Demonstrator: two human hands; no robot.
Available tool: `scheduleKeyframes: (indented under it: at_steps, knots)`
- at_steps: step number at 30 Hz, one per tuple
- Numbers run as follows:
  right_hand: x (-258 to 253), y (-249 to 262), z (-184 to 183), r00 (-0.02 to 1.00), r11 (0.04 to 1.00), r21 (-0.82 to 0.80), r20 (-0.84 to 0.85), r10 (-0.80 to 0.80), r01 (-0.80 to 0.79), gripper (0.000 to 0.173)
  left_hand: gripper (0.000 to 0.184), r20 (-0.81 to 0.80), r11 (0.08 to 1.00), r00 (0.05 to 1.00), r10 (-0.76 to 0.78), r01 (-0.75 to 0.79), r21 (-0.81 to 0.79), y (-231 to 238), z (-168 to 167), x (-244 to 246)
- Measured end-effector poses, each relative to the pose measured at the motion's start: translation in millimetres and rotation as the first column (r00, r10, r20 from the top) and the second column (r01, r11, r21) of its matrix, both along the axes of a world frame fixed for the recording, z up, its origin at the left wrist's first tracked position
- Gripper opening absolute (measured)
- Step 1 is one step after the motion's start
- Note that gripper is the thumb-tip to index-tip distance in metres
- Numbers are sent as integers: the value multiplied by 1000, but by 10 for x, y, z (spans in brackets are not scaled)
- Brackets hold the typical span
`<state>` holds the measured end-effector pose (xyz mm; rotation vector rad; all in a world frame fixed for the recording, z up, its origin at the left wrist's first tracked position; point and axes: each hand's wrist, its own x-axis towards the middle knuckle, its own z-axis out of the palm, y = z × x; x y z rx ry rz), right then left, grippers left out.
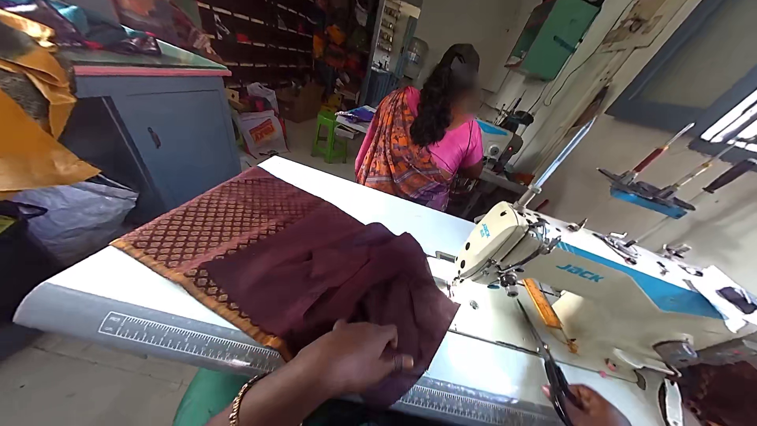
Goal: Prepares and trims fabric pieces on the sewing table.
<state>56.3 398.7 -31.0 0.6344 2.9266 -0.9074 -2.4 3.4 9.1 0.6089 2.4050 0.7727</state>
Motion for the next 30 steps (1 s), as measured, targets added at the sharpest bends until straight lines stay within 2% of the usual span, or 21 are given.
scheduleKeyframes:
  at_steps: [3, 5, 7, 9, 11, 13, 15, 17, 19, 22, 25, 30]
  knots:
    - [-184, -41, -55, 997, 979, 203, -80, -2, 18, 36, 34, -204, 988, 967, 149, -135, 80, 200, -157, -133]
    - [-266, -185, -48, 987, 968, 246, -160, 2, 38, 37, 35, -256, 973, 939, 231, -225, 54, 368, -272, -254]
    - [-333, -379, -24, 963, 971, 237, -266, 52, 13, 34, 59, -192, 940, 925, 327, -339, -32, 541, -262, -315]
    - [-389, -552, -77, 913, 971, 225, -372, 166, -85, 31, 80, -132, 903, 906, 402, -416, -110, 711, -172, -342]
    - [-450, -691, -255, 810, 935, 260, -477, 342, -242, 33, 86, -153, 885, 910, 386, -412, -217, 865, -116, -391]
    - [-493, -783, -464, 728, 876, 311, -489, 480, -369, 34, 92, -180, 874, 925, 336, -377, -307, 1003, -93, -460]
    - [-513, -812, -594, 692, 853, 326, -498, 522, -408, 31, 100, -179, 860, 938, 297, -344, -376, 1102, -54, -540]
    - [-525, -791, -652, 662, 851, 347, -536, 525, -394, 31, 105, -162, 863, 936, 311, -350, -364, 1149, -42, -630]
    - [-534, -779, -689, 640, 846, 371, -554, 532, -382, 30, 99, -145, 867, 917, 373, -400, -297, 1160, -66, -696]
    - [-551, -780, -712, 618, 845, 398, -578, 534, -358, 28, 70, -143, 864, 883, 447, -467, -189, 1179, -170, -714]
    - [-545, -777, -700, 625, 864, 358, -596, 504, -354, 26, 45, -121, 889, 895, 428, -442, -123, 1154, -247, -693]
    - [-514, -743, -673, 663, 891, 233, -601, 447, -390, 25, 36, -138, 906, 908, 396, -410, -103, 1080, -285, -626]
